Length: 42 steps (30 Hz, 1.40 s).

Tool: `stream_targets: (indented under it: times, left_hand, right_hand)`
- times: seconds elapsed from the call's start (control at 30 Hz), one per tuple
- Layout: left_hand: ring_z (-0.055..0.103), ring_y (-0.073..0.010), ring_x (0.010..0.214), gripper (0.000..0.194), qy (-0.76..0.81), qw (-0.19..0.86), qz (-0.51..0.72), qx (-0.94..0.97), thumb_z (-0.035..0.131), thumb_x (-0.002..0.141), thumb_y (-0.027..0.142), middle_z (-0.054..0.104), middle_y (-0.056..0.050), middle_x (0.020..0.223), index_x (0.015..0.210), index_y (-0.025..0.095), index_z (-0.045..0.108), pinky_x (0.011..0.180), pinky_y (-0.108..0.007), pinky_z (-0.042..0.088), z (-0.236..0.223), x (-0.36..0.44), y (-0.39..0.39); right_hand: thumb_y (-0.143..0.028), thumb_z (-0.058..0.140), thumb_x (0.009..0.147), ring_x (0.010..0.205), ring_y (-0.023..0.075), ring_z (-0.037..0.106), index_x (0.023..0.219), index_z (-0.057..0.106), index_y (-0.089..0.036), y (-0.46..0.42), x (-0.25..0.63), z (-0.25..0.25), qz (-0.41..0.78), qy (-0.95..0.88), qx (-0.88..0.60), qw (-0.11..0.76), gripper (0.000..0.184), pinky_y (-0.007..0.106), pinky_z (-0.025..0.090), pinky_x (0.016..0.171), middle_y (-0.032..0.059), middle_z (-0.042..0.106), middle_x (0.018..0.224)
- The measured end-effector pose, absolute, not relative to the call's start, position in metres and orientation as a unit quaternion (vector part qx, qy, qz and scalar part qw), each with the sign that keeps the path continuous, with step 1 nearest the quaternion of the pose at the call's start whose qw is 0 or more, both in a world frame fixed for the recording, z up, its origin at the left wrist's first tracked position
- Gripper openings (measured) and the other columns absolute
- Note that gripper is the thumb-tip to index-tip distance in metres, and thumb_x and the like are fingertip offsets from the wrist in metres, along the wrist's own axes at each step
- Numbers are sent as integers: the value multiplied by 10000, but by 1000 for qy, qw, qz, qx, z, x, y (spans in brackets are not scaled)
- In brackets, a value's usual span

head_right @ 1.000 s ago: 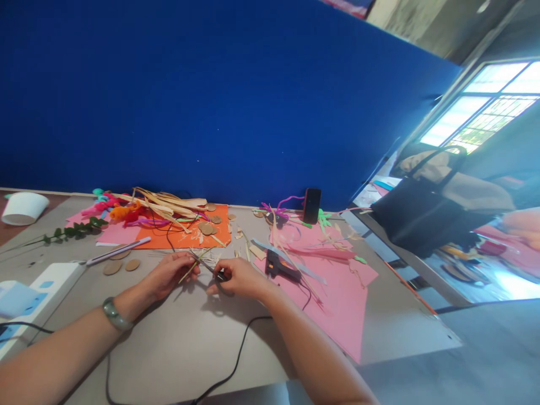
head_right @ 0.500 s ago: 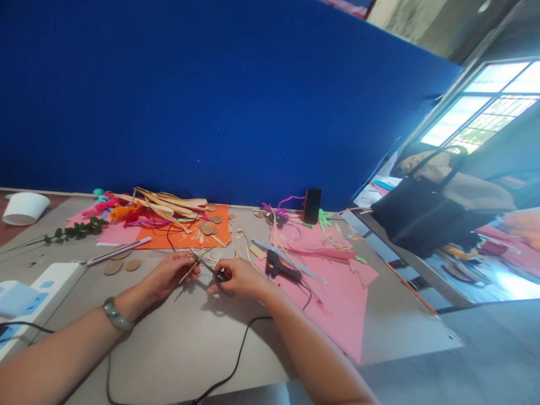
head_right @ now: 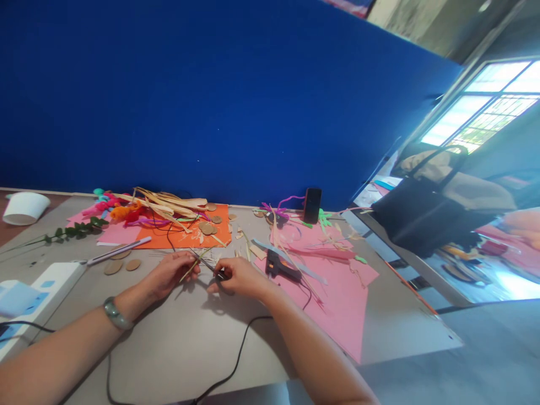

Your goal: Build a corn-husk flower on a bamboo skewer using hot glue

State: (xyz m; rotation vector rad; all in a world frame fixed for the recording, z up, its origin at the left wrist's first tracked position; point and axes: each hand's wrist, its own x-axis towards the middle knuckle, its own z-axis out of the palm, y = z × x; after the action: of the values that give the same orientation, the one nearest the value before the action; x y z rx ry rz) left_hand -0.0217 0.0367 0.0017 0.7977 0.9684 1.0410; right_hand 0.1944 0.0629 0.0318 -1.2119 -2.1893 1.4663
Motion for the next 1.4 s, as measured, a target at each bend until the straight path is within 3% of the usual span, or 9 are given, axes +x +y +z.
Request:
stream_targets:
  times: [0.83, 1.4]
  left_hand:
    - [582, -113, 500, 183, 408, 685, 470, 379, 704, 706, 296, 662, -43, 615, 687, 142, 607, 453, -200, 381, 1, -22, 36]
    - [602, -137, 513, 173, 434, 680, 464, 366, 621, 725, 318, 673, -55, 629, 701, 146, 611, 473, -221, 414, 1, -22, 37]
  right_hand:
    - [-493, 784, 596, 455, 95, 427, 849, 626, -183, 63, 195, 30, 492, -753, -419, 119, 430, 203, 299, 460, -73, 497, 498]
    - [-509, 777, 600, 461, 92, 420, 844, 621, -180, 62, 194, 33, 483, -757, -423, 117, 438, 200, 290, 460, -74, 487, 497]
